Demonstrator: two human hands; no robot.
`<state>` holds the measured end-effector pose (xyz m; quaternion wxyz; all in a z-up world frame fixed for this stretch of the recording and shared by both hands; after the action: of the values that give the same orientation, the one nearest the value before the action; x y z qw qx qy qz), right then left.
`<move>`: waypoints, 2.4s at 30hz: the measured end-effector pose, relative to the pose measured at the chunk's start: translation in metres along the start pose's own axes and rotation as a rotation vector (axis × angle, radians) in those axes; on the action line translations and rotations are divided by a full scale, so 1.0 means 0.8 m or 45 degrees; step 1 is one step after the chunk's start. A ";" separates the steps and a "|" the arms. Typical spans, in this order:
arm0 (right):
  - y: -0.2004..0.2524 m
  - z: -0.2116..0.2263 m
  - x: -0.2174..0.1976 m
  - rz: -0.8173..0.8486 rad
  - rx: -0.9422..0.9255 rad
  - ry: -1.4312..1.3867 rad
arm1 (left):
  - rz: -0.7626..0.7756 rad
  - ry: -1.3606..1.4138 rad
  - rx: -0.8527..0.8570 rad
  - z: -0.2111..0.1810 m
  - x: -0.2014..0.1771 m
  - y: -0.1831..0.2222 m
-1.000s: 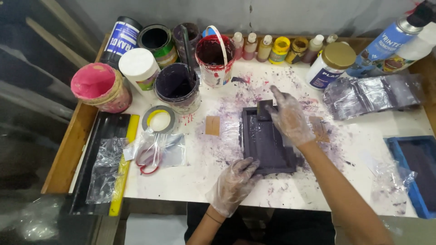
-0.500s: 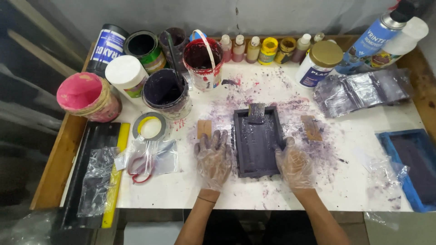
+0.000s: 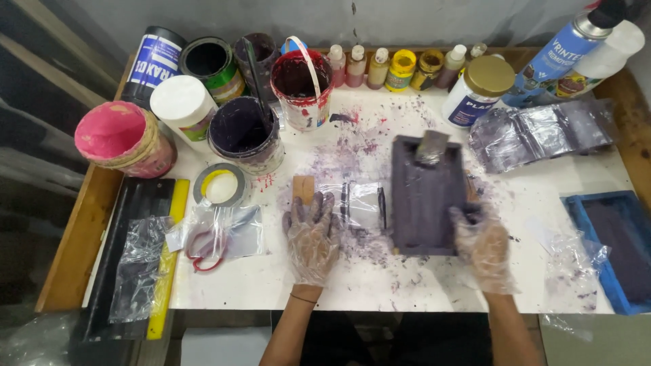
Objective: Preparing a printing mold by precisely placing transparent strips and applying a purple coating with a brush.
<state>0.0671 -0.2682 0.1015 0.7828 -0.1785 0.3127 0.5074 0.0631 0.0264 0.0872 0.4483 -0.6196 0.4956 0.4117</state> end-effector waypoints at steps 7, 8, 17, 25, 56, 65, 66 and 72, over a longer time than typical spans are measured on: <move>-0.031 -0.056 -0.026 -0.045 0.100 0.164 | -0.161 0.027 -0.003 0.017 0.021 0.004; -0.029 -0.053 -0.029 -0.027 0.112 0.158 | -0.177 0.037 -0.019 0.018 0.024 0.006; 0.000 0.014 -0.001 0.117 0.021 0.261 | -0.435 0.145 -0.072 0.017 0.011 0.013; -0.020 -0.032 0.019 0.120 0.023 0.278 | -0.803 0.297 0.030 0.012 -0.005 0.004; -0.037 0.031 0.017 -0.019 -0.726 1.149 | -0.223 0.478 0.799 -0.099 -0.025 0.078; -0.193 0.034 0.102 0.401 -1.128 1.056 | 0.003 0.536 1.092 -0.118 0.046 0.113; -0.186 0.043 0.091 0.399 -1.125 1.051 | 0.006 0.531 1.096 -0.116 0.052 0.112; -0.182 0.035 0.080 0.385 -1.408 0.357 | 0.060 0.478 1.046 -0.120 0.070 0.118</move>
<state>0.2261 -0.2696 0.0739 0.4437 -0.5791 0.1241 0.6727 -0.0136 -0.0902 0.0446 0.5500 -0.4428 0.7045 0.0715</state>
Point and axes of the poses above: each hand's wrist, its own y-axis away from the middle knuckle, its own x-axis out of the palm, z = x × y, the point moved 2 cm from there along -y, towards the middle knuckle, and after that the axes turned 4 degrees about -x, right-handed, at the moved point
